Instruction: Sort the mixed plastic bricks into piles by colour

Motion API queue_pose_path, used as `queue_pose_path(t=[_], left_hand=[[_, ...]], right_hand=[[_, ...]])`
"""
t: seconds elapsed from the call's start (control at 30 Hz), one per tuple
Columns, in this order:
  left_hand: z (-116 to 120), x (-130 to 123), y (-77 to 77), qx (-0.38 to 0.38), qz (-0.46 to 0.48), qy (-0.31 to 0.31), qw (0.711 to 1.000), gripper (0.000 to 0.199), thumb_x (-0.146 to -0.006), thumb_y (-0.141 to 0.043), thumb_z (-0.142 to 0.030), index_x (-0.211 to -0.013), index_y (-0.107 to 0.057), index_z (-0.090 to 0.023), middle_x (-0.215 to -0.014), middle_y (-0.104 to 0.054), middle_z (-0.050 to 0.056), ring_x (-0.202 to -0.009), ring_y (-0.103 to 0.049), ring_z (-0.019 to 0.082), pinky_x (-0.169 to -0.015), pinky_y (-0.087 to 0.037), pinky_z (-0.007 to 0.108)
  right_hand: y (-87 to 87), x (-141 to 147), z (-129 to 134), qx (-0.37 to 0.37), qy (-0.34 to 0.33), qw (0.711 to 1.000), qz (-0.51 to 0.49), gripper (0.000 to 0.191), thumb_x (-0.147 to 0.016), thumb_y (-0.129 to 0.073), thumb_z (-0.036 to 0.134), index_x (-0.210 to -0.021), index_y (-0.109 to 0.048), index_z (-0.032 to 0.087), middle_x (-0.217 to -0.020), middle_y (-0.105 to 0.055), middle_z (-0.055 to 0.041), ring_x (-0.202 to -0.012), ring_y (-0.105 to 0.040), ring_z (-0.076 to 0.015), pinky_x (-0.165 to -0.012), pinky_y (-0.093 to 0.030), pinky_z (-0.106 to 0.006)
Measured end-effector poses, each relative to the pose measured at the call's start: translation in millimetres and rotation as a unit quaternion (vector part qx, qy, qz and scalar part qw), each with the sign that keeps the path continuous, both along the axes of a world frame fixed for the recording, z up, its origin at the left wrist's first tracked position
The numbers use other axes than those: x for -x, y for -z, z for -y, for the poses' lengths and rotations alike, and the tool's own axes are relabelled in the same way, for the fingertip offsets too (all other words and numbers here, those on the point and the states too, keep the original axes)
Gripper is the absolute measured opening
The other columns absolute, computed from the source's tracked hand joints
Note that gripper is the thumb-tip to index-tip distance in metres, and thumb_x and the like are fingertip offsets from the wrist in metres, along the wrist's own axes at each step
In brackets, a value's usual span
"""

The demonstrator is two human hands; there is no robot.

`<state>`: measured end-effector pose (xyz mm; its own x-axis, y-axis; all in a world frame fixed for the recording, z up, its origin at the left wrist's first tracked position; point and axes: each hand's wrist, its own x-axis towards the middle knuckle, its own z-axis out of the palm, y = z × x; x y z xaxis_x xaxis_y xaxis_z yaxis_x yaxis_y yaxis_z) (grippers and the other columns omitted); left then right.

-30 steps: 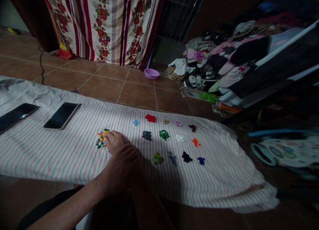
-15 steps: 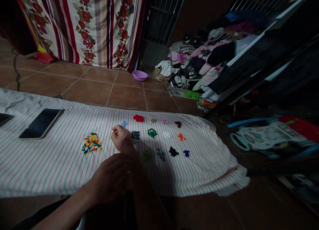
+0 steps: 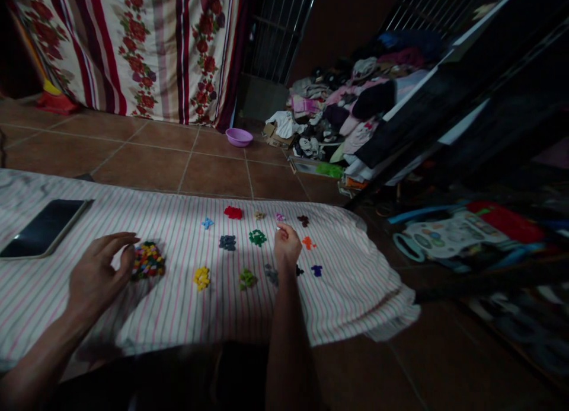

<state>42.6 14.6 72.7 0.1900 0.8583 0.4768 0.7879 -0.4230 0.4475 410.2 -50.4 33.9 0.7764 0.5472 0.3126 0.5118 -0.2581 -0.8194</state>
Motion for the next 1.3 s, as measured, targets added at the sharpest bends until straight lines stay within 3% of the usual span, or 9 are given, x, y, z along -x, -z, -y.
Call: queue_pose_path(t=[0.23, 0.47, 0.63, 0.87, 1.07, 1.3], left_hand=[[-14.8, 20.8, 2.1, 0.072, -0.081, -0.07, 0.992, 0.035, -0.089, -0.034, -0.035, -0.095, -0.065, -0.019, -0.116, -0.066, 0.008, -0.105, -0.059, 0.023, -0.087, -0.046, 0.034], [-13.7, 19.5, -4.7, 0.112, -0.047, -0.109, 0.987, 0.026, -0.085, -0.043, -0.033, -0.091, -0.066, -0.022, -0.115, -0.068, 0.002, -0.067, -0.054, 0.012, -0.061, -0.039, 0.027], [-12.5, 15.4, -12.2, 0.161, -0.027, -0.121, 0.979, 0.026, -0.085, -0.044, -0.034, -0.093, -0.066, -0.023, -0.117, -0.066, 0.001, -0.065, -0.055, 0.011, -0.058, -0.036, 0.024], [-10.2, 12.9, -16.0, 0.195, -0.018, -0.11, 0.974, 0.031, -0.086, -0.041, -0.032, -0.099, -0.065, -0.018, -0.125, -0.063, 0.007, -0.079, -0.062, 0.019, -0.064, -0.04, 0.029], [-10.2, 12.4, -15.4, 0.195, -0.011, -0.107, 0.975, 0.028, -0.084, -0.045, -0.03, -0.097, -0.066, -0.019, -0.123, -0.063, 0.004, -0.074, -0.061, 0.014, -0.062, -0.041, 0.026], [-12.9, 15.3, -11.6, 0.189, -0.003, -0.125, 0.974, 0.026, -0.084, -0.043, -0.031, -0.091, -0.067, -0.023, -0.118, -0.065, 0.003, -0.072, -0.063, 0.015, -0.064, -0.044, 0.028]], right_hand=[[7.5, -27.4, 23.2, 0.095, 0.066, 0.991, 0.066, 0.038, -0.073, -0.042, 0.024, -0.094, -0.073, 0.015, -0.093, -0.072, -0.0121, -0.088, -0.063, -0.0242, -0.089, -0.046, -0.037], [22.6, -39.9, 28.6, 0.174, 0.086, 0.979, 0.068, 0.038, -0.072, -0.044, 0.021, -0.095, -0.074, 0.018, -0.09, -0.071, -0.009, -0.088, -0.063, -0.0228, -0.089, -0.046, -0.035], [26.4, -39.8, 24.3, 0.196, 0.075, 0.976, 0.059, 0.042, -0.072, -0.042, 0.019, -0.101, -0.073, 0.015, -0.095, -0.071, -0.011, -0.092, -0.063, -0.0229, -0.091, -0.046, -0.036], [26.3, -39.0, 20.9, 0.169, 0.042, 0.984, 0.033, 0.046, -0.076, -0.042, 0.017, -0.113, -0.069, 0.013, -0.104, -0.071, -0.0118, -0.1, -0.065, -0.0218, -0.096, -0.047, -0.035], [23.8, -40.1, 24.7, 0.158, 0.045, 0.986, 0.027, 0.042, -0.076, -0.046, 0.016, -0.11, -0.07, 0.015, -0.107, -0.071, -0.011, -0.099, -0.066, -0.021, -0.095, -0.047, -0.035], [5.7, -30.6, 29.3, 0.253, 0.075, 0.963, 0.049, 0.033, -0.078, -0.046, 0.012, -0.099, -0.072, 0.017, -0.1, -0.072, -0.0079, -0.095, -0.066, -0.0185, -0.089, -0.048, -0.029]])
